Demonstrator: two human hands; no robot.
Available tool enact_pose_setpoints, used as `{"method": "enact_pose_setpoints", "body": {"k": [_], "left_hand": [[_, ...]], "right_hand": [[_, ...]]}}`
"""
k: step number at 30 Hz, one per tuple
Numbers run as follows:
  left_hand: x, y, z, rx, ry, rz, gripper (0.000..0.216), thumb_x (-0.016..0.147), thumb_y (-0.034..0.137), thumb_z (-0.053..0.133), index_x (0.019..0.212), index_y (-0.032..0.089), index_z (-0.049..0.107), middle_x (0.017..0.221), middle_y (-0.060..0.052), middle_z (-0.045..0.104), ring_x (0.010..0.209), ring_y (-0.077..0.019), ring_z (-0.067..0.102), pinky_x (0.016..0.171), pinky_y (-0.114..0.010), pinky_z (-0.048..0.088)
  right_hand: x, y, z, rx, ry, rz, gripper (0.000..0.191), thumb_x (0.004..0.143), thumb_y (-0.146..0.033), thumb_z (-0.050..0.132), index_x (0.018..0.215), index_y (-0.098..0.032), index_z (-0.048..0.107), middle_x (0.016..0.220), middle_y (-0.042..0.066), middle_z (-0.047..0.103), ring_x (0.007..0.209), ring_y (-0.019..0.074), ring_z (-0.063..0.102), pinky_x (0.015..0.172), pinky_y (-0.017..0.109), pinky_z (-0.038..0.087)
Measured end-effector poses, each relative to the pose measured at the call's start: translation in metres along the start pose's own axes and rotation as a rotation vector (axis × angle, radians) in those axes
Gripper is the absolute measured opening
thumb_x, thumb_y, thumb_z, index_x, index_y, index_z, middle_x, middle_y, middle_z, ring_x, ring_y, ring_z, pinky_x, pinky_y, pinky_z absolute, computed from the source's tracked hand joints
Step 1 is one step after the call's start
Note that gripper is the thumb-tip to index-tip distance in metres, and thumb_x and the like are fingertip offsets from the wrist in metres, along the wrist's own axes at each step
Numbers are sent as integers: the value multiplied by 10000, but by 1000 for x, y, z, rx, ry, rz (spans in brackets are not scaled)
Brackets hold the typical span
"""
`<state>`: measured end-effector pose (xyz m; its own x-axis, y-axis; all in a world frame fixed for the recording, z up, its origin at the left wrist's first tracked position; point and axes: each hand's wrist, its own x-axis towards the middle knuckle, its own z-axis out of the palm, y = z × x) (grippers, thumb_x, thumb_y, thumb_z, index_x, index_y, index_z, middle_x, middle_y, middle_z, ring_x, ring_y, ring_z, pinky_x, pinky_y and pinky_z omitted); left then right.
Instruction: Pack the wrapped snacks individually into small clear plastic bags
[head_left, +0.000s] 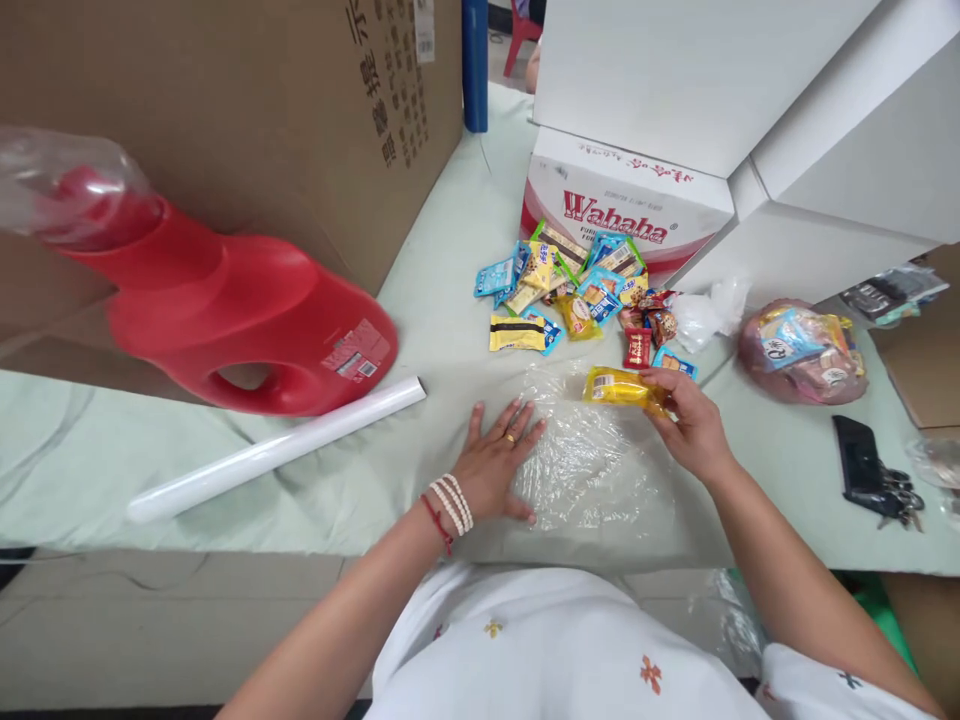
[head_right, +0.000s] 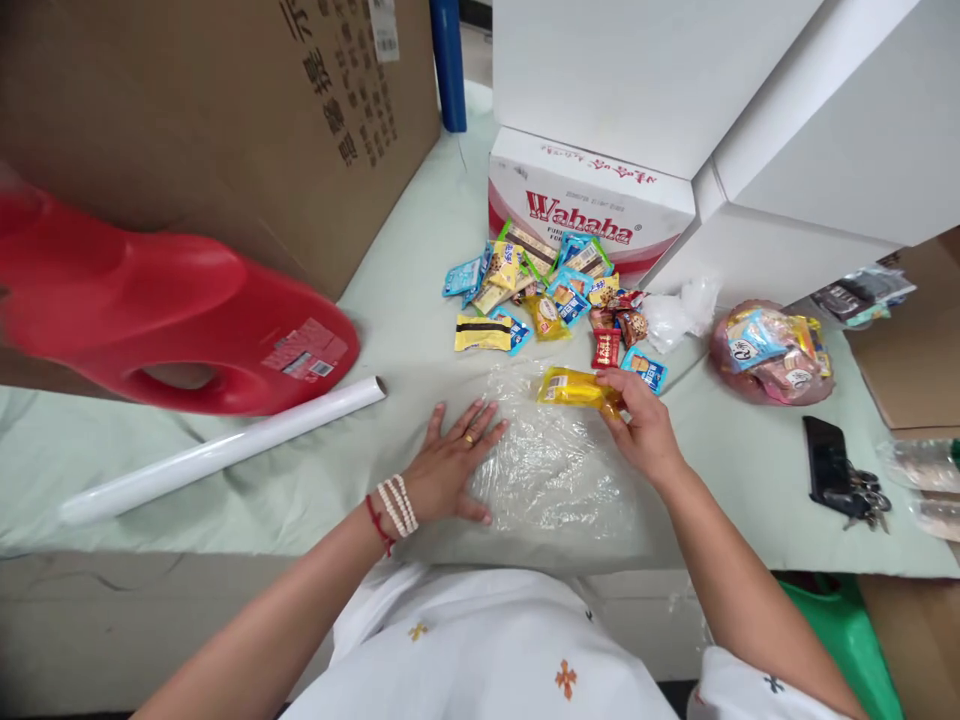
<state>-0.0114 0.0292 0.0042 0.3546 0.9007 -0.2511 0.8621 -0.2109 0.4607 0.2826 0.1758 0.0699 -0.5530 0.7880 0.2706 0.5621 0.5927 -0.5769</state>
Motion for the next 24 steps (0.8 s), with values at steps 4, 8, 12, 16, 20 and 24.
{"method": "enact_pose_setpoints", "body": {"k": [4,8,12,16,20,24], "left_hand": [[-5,2,-1,9,-36,-8,1295,603,672,836,1650,237,209,1735,-202,64,1608,-413,25,1154,-735,-200],[-9,2,-2,12,-38,-4,1270,611,665,834,1644,246,226,1734,-202,80,1608,-412,44,1160,-738,-185],[-11,1,-1,7,-34,3,1266,610,647,850,1643,255,231,1736,-190,80,1609,-402,52,1169,-724,-190],[-11,1,-3,18,-56,-10,1271,608,637,863,1642,237,240,1734,-193,65,1608,-408,44,1164,-727,-196],[-11,4,-6,47,-79,-32,1252,629,612,867,1643,236,235,1737,-177,60,1612,-390,45,1180,-711,-187],[-12,5,-7,51,-70,-35,1223,636,630,856,1636,256,259,1738,-163,77,1613,-380,63,1188,-694,-196]], "right_hand": [[-3,25,4,-167,127,44,322,958,-300,537,1270,-260,607,1286,134,658,1078,269,659,854,411,571],[23,66,-6,-404,-26,176,457,881,-222,545,1332,-202,616,1436,192,578,1018,300,684,819,435,573],[68,72,-25,-619,-265,210,556,792,-217,639,1348,-205,654,1510,190,524,840,265,702,710,388,560],[139,45,-9,-633,-128,162,433,931,-334,554,1333,-207,655,1347,169,626,1083,357,658,880,455,537],[188,25,40,-623,-113,193,555,964,-428,545,1463,-185,521,1409,207,561,1110,387,634,872,485,524],[187,31,61,-652,-99,224,623,926,-454,610,1493,-221,501,1399,209,552,1028,370,652,788,436,513]]}}
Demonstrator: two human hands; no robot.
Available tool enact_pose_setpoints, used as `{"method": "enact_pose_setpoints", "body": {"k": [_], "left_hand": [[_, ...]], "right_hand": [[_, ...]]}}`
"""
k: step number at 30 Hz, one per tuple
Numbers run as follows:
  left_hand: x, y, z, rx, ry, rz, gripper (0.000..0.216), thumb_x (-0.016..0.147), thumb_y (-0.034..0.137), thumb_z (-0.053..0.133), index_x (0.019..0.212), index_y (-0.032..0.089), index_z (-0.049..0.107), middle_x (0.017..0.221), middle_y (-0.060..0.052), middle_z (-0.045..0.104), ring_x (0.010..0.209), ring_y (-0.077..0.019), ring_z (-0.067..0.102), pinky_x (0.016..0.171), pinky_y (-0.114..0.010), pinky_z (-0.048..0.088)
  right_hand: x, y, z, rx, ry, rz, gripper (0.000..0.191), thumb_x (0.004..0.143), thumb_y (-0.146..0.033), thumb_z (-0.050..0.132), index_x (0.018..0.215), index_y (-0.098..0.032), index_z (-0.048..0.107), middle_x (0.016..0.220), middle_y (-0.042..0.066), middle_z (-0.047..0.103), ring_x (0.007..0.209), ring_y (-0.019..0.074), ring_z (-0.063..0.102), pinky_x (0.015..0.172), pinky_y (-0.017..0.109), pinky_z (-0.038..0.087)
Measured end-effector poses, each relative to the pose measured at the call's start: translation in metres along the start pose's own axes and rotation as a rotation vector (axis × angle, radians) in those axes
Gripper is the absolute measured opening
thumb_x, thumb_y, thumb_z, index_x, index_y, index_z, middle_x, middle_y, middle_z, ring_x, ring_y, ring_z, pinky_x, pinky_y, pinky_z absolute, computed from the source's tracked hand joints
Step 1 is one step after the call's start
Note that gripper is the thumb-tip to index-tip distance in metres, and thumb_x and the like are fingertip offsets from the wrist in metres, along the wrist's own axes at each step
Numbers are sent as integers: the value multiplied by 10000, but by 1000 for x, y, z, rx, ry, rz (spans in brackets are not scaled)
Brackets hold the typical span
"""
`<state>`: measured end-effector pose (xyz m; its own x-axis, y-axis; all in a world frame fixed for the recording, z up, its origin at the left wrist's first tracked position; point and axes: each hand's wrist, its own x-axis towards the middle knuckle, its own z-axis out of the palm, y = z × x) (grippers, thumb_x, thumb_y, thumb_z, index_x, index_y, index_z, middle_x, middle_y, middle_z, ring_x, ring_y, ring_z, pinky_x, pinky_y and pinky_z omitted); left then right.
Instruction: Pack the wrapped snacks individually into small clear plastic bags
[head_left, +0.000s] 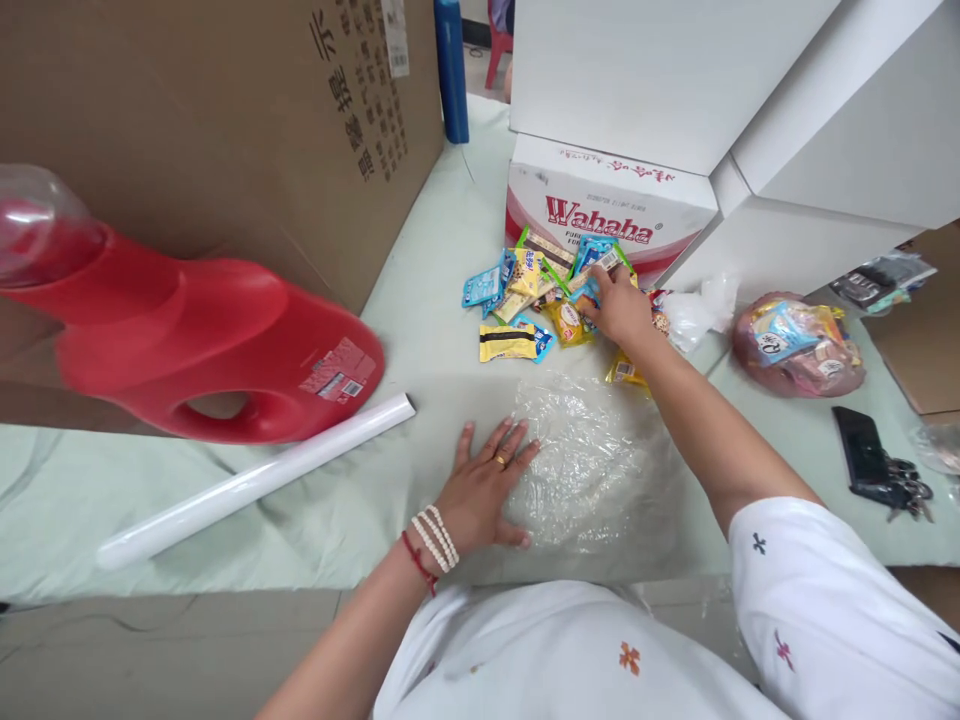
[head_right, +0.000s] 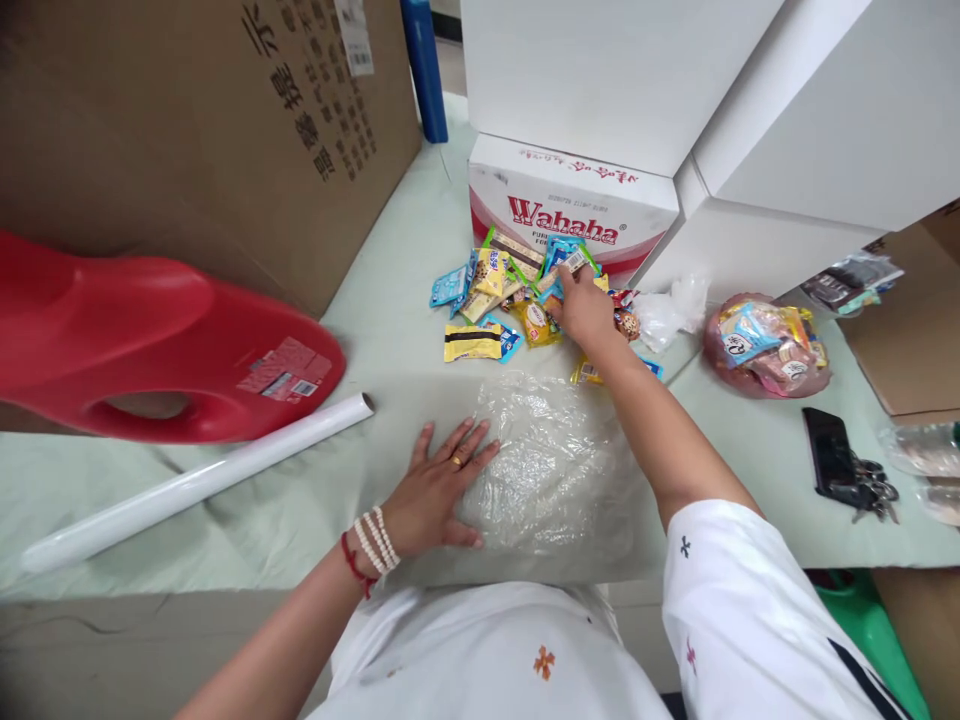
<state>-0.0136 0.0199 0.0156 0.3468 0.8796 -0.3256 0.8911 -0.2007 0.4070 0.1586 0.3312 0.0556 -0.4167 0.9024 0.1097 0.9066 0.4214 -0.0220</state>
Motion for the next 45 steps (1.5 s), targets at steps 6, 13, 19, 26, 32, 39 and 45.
{"method": "enact_pose_setpoints", "body": {"k": [6,13,19,26,32,39,45], "left_hand": [[0,-2,3,-4,29,17,1197,644,642,851,1625,240,294,1734,-171,99,1607,-395,93,1186,-712,-181],[0,-4,8,-5,78,36,1180,646,649,848,1617,235,322,1729,-179,144,1601,-401,119,1196,-700,-175],[0,-6,11,-9,116,50,1166,651,677,829,1615,255,326,1726,-174,180,1596,-402,145,1201,-696,-168],[0,-5,10,-36,118,45,1160,656,649,844,1611,225,340,1723,-173,172,1599,-397,136,1202,-695,-174],[0,-4,8,-40,103,39,1161,663,647,841,1614,219,330,1724,-174,171,1599,-398,137,1201,-700,-170],[-1,-3,10,-54,115,31,1239,665,633,846,1645,191,230,1714,-213,185,1596,-395,159,1210,-692,-151],[-4,-4,12,-39,112,39,1265,661,621,850,1654,194,192,1715,-228,151,1593,-412,162,1200,-724,-127]], "right_hand": [[-21,43,-2,132,-39,-7,239,883,-367,646,1017,-183,721,1037,120,712,858,265,631,728,337,448],[-42,56,-5,274,85,18,311,910,-381,562,1123,-187,680,886,93,731,759,254,619,693,330,432],[-45,63,2,301,54,44,389,880,-314,519,1224,-186,650,937,112,750,818,304,655,768,389,480],[-54,61,12,415,-24,-64,362,970,-460,457,1165,-191,601,999,138,740,873,309,664,818,419,504],[-51,40,13,351,2,-11,525,940,-535,542,1277,-147,648,1146,185,729,1050,369,653,946,492,499],[-112,39,-42,694,-105,-181,484,982,-536,531,1343,-237,650,1168,72,738,1032,287,672,933,439,542],[-195,2,-40,620,-458,-488,354,1014,-275,504,1324,-252,673,1139,90,744,1011,252,659,931,404,534]]}}
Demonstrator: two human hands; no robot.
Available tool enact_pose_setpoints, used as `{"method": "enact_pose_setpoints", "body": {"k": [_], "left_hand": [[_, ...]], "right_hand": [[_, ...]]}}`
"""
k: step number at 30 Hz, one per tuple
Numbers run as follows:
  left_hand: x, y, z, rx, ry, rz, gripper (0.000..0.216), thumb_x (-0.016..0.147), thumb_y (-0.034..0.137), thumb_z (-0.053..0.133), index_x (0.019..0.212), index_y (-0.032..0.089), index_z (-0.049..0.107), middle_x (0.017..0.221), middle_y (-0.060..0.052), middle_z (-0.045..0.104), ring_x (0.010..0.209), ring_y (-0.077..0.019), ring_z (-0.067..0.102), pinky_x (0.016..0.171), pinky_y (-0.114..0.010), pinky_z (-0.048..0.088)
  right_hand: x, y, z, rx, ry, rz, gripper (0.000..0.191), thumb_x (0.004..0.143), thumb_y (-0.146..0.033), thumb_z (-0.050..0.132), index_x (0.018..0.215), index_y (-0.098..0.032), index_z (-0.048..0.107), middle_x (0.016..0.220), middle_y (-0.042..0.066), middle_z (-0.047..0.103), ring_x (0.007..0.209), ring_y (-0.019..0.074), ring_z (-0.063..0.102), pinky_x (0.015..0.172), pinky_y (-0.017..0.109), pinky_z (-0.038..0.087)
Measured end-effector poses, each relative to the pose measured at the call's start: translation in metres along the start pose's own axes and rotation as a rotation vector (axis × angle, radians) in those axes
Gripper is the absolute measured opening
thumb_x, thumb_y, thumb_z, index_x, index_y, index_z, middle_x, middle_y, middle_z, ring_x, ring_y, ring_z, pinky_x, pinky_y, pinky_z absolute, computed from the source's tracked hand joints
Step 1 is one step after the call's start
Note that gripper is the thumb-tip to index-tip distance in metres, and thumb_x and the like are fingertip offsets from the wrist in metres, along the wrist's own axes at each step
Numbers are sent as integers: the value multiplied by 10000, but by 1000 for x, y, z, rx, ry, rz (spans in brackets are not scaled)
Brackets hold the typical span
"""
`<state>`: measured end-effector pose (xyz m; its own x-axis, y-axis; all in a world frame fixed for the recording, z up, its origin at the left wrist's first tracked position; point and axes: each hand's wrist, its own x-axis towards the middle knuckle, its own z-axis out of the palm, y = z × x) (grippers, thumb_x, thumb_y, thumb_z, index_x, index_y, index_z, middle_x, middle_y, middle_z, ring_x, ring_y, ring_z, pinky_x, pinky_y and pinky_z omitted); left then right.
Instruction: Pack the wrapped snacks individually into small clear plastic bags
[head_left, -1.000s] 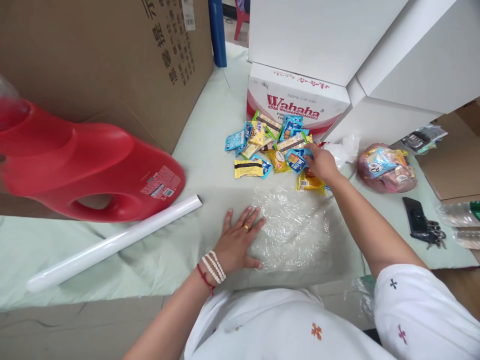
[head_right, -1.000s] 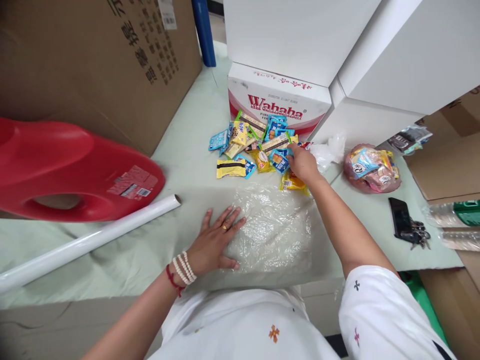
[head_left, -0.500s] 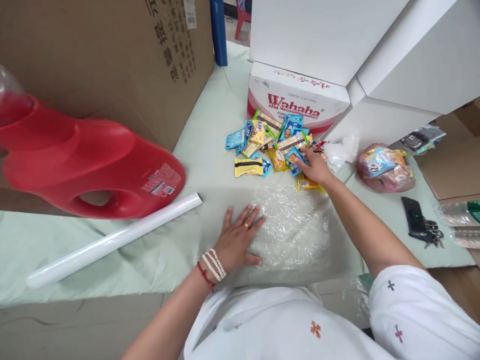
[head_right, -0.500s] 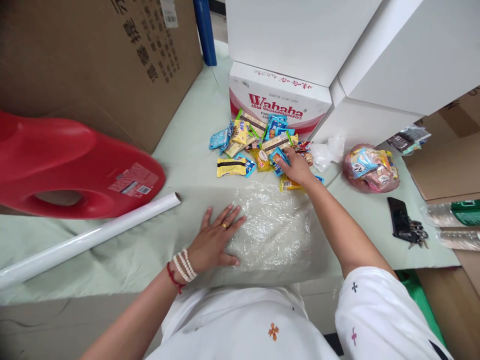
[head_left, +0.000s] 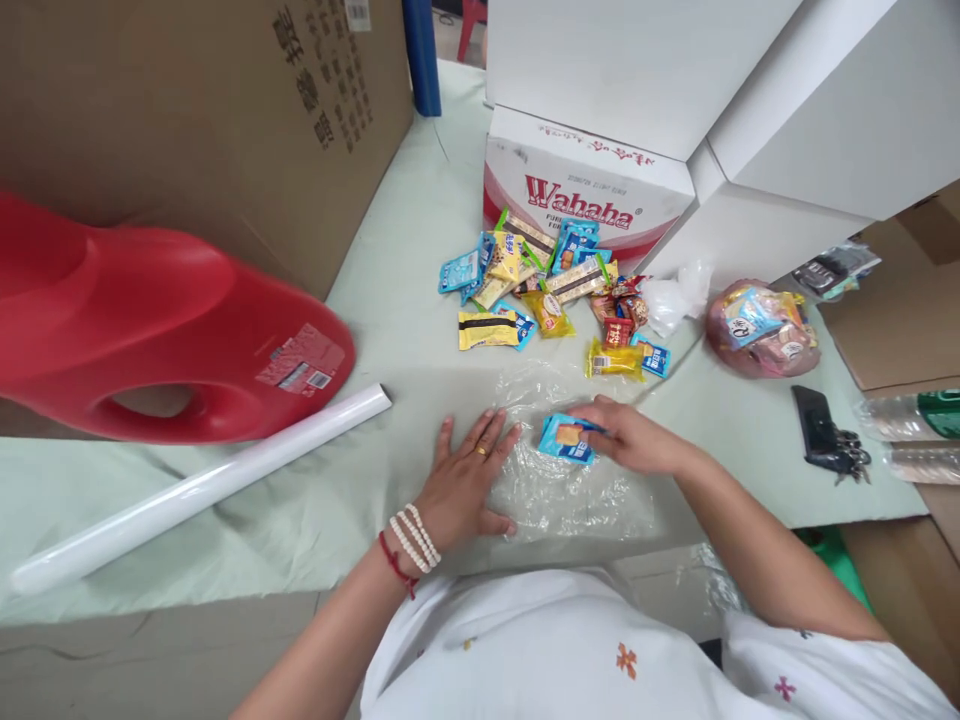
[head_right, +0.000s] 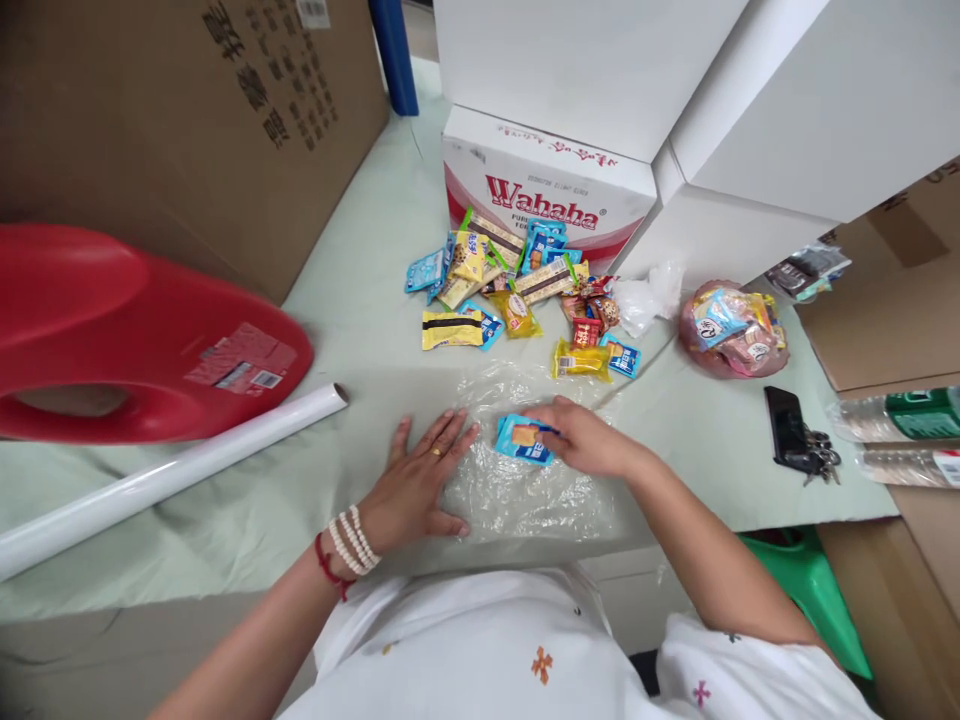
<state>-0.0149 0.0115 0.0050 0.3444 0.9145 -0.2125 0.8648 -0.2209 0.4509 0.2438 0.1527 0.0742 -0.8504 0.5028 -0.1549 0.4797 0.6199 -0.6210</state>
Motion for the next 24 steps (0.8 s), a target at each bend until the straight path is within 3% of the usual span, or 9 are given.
{"method": "enact_pose_setpoints", "body": {"k": [2,4,7,9,12,14,18,21,24], "left_hand": [[-1,0,0,6,-2,-6,1254,672,626,836,1655,194,189,1715,-228,153,1593,-411,164,1201,-726,-120],[-1,0,0,17,-6,-20,1242,679,627,828,1654,194,192,1713,-227,167,1590,-413,175,1204,-725,-110],[-2,1,0,44,-26,-38,1228,683,636,817,1653,203,202,1709,-223,196,1584,-417,195,1218,-716,-77],[-1,1,0,63,-31,-46,1231,678,652,812,1654,214,203,1709,-221,202,1582,-422,199,1222,-715,-59],[-1,1,0,82,-32,-47,1258,661,680,810,1654,204,203,1711,-229,184,1580,-435,195,1212,-735,-48],[-2,-1,0,86,-40,-40,1266,658,689,809,1654,194,205,1713,-232,164,1580,-437,191,1209,-741,-38],[-5,-4,-2,84,-61,-18,1253,667,682,811,1653,198,208,1717,-230,144,1583,-430,187,1211,-739,-19],[-6,-6,-2,84,-61,-10,1257,663,679,818,1653,200,209,1717,-231,137,1584,-433,181,1206,-745,-14],[-7,-8,-2,77,-49,2,1288,653,700,813,1659,199,185,1719,-235,133,1581,-443,182,1210,-740,-3]], "right_hand": [[-4,3,15,-98,62,25,368,989,-239,529,1329,-226,671,1214,126,717,1064,271,639,959,435,516],[-10,20,15,-161,213,100,354,979,-254,532,1295,-218,688,1258,141,697,1104,291,628,977,469,504],[-20,63,-9,-237,487,315,344,976,-272,481,1222,-237,718,1157,119,727,1061,309,635,963,492,502],[-23,97,-30,-348,598,475,386,933,-291,526,1268,-205,699,1166,148,714,1079,343,613,993,517,474],[-20,140,-50,-412,495,556,644,814,-333,681,1420,-133,592,1326,200,638,1183,379,565,1053,519,430],[-19,156,-52,-407,389,555,722,782,-348,721,1450,-123,563,1328,201,627,1176,366,575,1031,479,450],[-35,162,-43,-480,339,612,552,820,-439,710,1288,-148,686,1117,167,672,1047,335,613,915,421,494],[-56,154,-40,-571,363,596,408,924,-429,574,1200,-168,722,1101,168,687,1016,322,619,854,408,498],[-71,137,-49,-661,546,612,354,979,-327,426,1037,-186,745,1004,161,717,969,318,627,803,412,493]]}}
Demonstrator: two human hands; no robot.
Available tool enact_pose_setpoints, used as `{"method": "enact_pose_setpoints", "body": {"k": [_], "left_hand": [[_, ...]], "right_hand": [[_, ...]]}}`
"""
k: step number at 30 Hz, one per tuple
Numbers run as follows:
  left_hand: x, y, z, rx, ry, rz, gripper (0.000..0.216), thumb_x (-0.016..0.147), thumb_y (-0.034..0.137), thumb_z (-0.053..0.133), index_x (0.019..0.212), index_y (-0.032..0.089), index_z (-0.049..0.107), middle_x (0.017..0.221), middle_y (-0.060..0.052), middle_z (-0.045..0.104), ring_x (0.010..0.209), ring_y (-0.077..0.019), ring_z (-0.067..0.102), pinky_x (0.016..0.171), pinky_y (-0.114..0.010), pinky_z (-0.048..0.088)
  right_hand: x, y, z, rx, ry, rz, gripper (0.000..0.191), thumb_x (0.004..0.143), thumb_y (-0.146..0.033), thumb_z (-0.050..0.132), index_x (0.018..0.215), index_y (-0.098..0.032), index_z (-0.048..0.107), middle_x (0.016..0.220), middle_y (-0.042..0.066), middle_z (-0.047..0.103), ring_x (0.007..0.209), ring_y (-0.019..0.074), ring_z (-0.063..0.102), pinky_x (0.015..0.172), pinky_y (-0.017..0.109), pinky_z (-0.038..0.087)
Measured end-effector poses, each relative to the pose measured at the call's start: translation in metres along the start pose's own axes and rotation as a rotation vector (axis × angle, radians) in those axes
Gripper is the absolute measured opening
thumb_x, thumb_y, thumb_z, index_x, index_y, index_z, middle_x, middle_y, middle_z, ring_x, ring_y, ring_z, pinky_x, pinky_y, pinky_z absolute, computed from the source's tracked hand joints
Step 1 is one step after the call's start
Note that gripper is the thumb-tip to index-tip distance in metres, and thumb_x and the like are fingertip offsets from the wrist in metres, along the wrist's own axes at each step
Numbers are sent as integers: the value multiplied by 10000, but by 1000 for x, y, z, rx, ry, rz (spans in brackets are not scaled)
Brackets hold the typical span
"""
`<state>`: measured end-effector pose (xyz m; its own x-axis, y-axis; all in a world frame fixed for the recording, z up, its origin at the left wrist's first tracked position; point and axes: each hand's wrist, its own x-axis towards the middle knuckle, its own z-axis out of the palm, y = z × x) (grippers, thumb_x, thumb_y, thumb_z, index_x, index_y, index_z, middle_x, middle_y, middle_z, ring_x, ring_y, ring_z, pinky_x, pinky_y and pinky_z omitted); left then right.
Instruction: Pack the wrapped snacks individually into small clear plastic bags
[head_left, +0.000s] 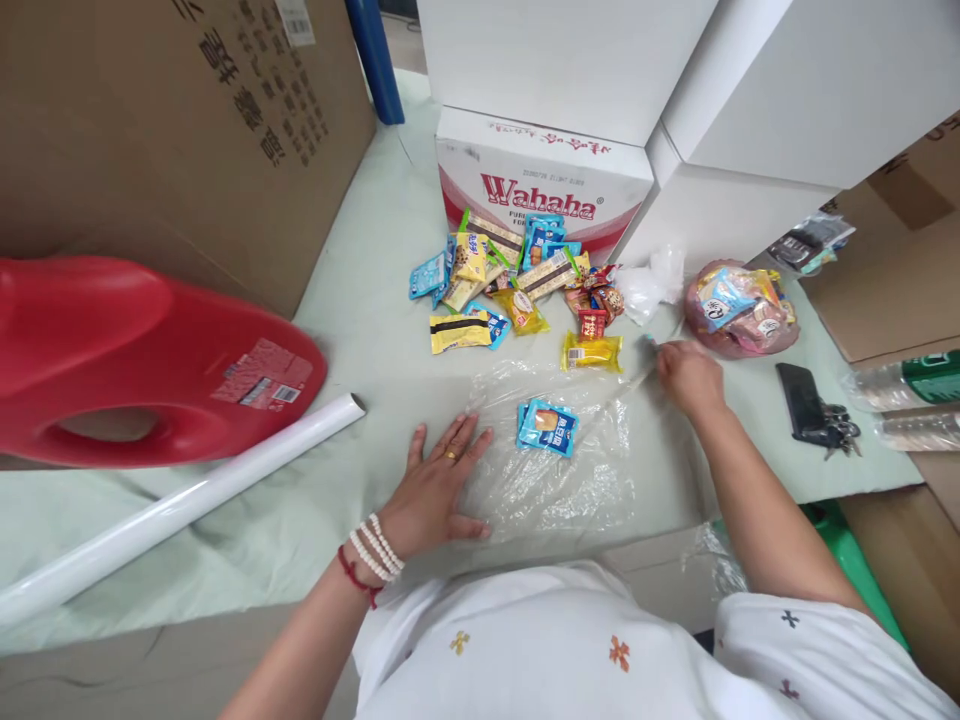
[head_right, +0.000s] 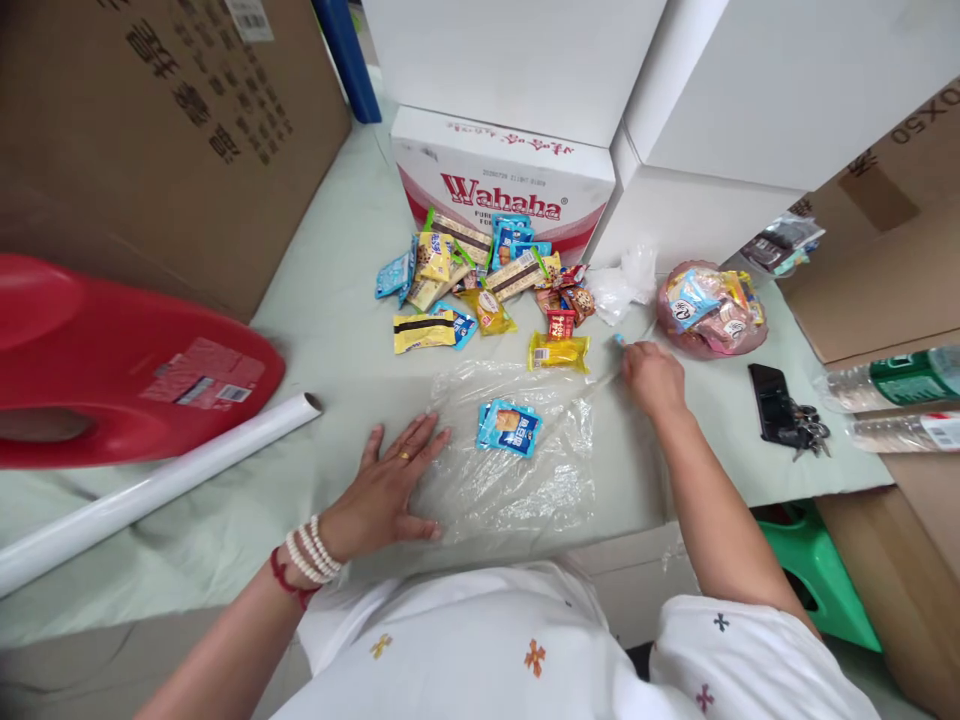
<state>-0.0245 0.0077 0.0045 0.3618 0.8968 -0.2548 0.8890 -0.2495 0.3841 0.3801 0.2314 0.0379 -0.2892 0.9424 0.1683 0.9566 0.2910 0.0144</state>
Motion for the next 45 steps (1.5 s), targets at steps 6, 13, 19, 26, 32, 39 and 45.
{"method": "enact_pose_setpoints", "body": {"k": [6,13,19,26,32,39,45], "left_hand": [[0,0,2,-1,28,0,1279,662,690,811,1662,222,166,1724,-233,126,1586,-433,169,1217,-720,-16],[0,0,0,-36,5,-7,1254,683,697,793,1652,168,197,1716,-259,127,1592,-422,146,1220,-711,-36],[-1,-1,5,-31,54,4,1221,685,675,798,1648,195,221,1717,-250,150,1587,-427,163,1225,-697,-47],[-1,0,6,-41,64,0,1204,722,679,771,1654,185,193,1714,-241,176,1583,-419,186,1233,-689,-32],[-6,-1,2,-58,68,-23,1197,730,680,773,1657,190,195,1721,-243,140,1580,-432,187,1230,-702,7],[-24,-9,-6,-102,68,63,613,933,632,578,1503,415,510,1724,-84,250,1560,-411,262,1190,-762,-19],[-30,-24,-3,-90,70,191,807,768,719,725,1473,360,562,1682,-139,342,1550,-452,254,1185,-769,-36]], "right_hand": [[-24,-57,-50,234,266,-82,394,1036,-347,361,1036,-234,738,1060,161,730,1002,318,645,920,468,503],[-76,-161,-18,261,-135,-554,319,1037,-297,469,1220,-220,719,1214,139,725,965,294,631,796,444,510],[-71,-174,-16,405,-158,-458,457,1003,-528,550,1341,-232,636,1338,142,643,1145,318,587,896,442,515],[-65,-186,-2,302,-214,-480,453,996,-465,574,1378,-229,631,1276,152,674,1085,352,549,906,492,475],[-71,-173,-16,492,-156,-441,457,1026,-448,510,1417,-224,588,1390,168,603,1150,336,568,972,513,477],[-138,-107,-39,665,-191,-577,561,925,-489,683,1431,-321,509,1297,141,644,1147,345,616,947,557,528],[-182,-92,-12,675,-162,-502,186,995,-214,584,1136,-267,694,1259,118,666,1128,274,627,935,480,561]]}}
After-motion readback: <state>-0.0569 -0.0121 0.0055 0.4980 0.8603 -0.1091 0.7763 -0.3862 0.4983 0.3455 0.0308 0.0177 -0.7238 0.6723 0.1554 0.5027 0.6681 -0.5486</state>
